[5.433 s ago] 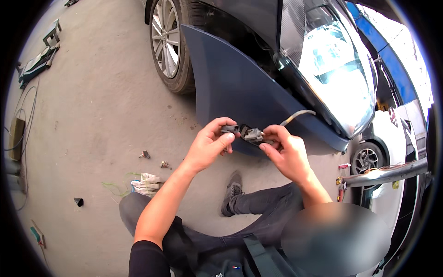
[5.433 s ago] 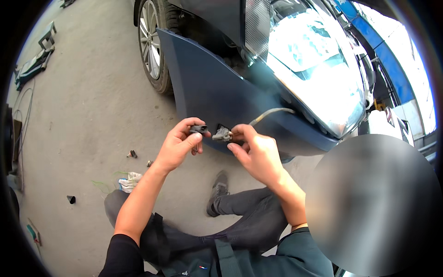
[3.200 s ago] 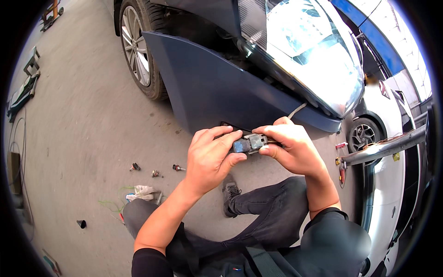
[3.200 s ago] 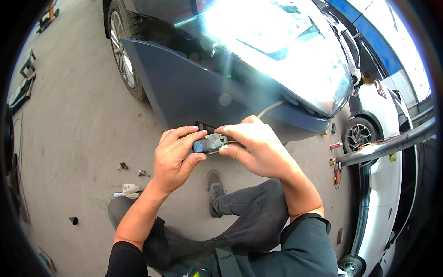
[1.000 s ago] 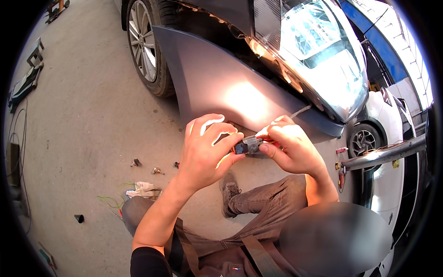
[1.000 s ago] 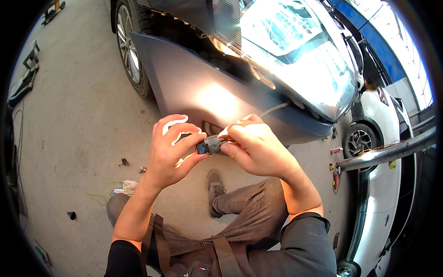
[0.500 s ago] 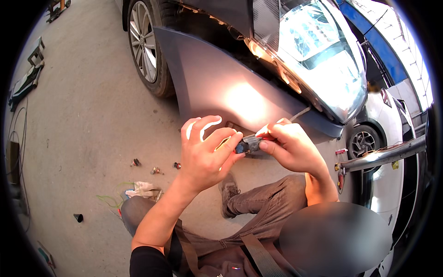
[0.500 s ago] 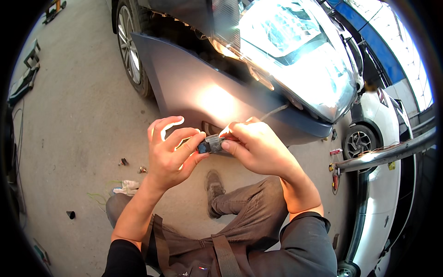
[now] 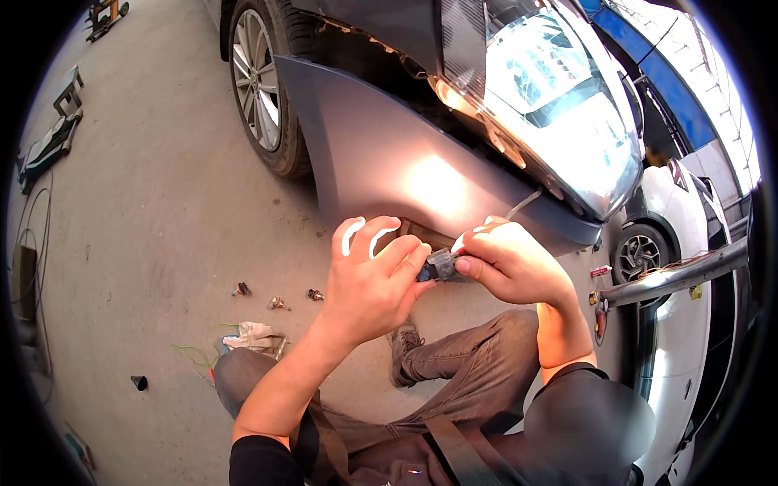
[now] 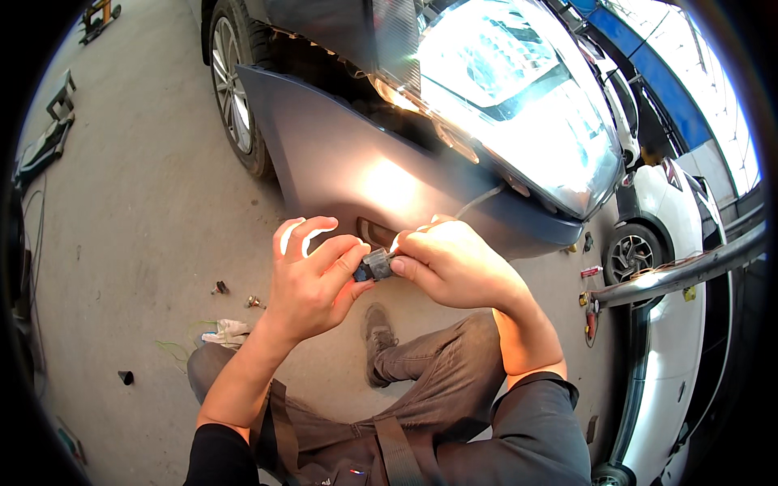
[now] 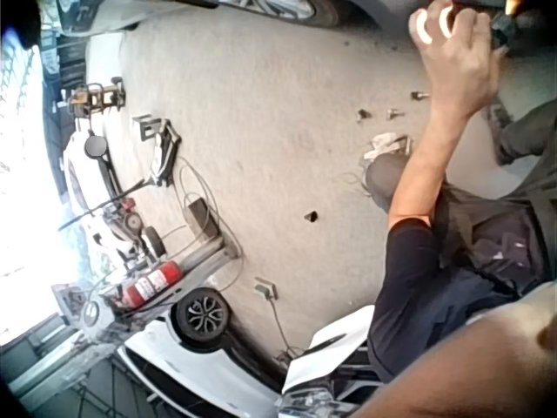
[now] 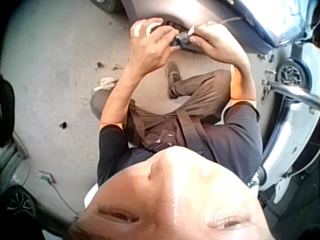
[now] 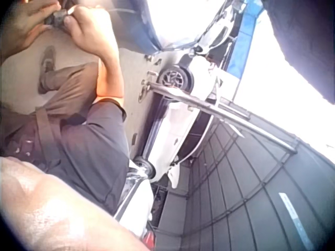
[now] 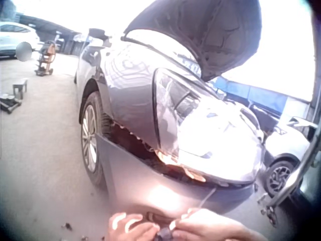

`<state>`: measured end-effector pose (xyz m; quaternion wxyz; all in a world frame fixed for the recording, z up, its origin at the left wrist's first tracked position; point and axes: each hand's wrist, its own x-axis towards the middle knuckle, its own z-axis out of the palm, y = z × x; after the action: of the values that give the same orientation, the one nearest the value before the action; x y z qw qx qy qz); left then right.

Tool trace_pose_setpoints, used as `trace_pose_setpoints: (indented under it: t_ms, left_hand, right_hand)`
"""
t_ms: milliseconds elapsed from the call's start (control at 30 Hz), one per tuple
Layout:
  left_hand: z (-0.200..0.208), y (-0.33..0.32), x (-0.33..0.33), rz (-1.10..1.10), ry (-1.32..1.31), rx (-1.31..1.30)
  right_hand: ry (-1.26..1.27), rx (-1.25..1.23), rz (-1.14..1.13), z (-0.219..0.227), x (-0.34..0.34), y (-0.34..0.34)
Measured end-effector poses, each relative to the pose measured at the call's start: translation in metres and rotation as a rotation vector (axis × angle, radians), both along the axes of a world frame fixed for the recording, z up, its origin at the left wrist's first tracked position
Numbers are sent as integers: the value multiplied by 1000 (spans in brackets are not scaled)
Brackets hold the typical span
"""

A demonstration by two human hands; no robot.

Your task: The person walks through a parts store, selects small automotive components from a yellow bin, and returns to a garage. They connect a small electrical component to a vehicle's wiring harness near the front bumper, then put on gloves and continue working on the vehicle's front end.

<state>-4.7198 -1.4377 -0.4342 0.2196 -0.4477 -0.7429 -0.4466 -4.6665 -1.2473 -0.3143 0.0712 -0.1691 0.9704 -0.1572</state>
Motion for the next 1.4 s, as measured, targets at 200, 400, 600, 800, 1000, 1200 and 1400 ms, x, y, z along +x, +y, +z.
trace_pose_setpoints:
  t_ms: [200,400,600,800,1000,1200,1400]
  left_hand:
    - [-8,2,-1,97,23,64]
    - [-10,-1,-7,71,104,150]
    - [-10,-2,-5,78,120,159]
    - [-10,3,-4,53,102,233]
    - [-17,10,-4,58,99,303]
    - [-24,12,-13,12,21,304]
    - [-22,11,-13,-7,-13,296]
  right_hand:
    - [18,-62,-73,-1,0,-3]
    - [-3,-77,-111,1,2,2]
    - [61,7,-32,-2,2,2]
    - [44,7,-5,0,1,0]
    - [20,34,-69,1,1,-5]
    - [186,73,-48,-4,-2,-9]
    - [269,61,53,-3,-4,-9]
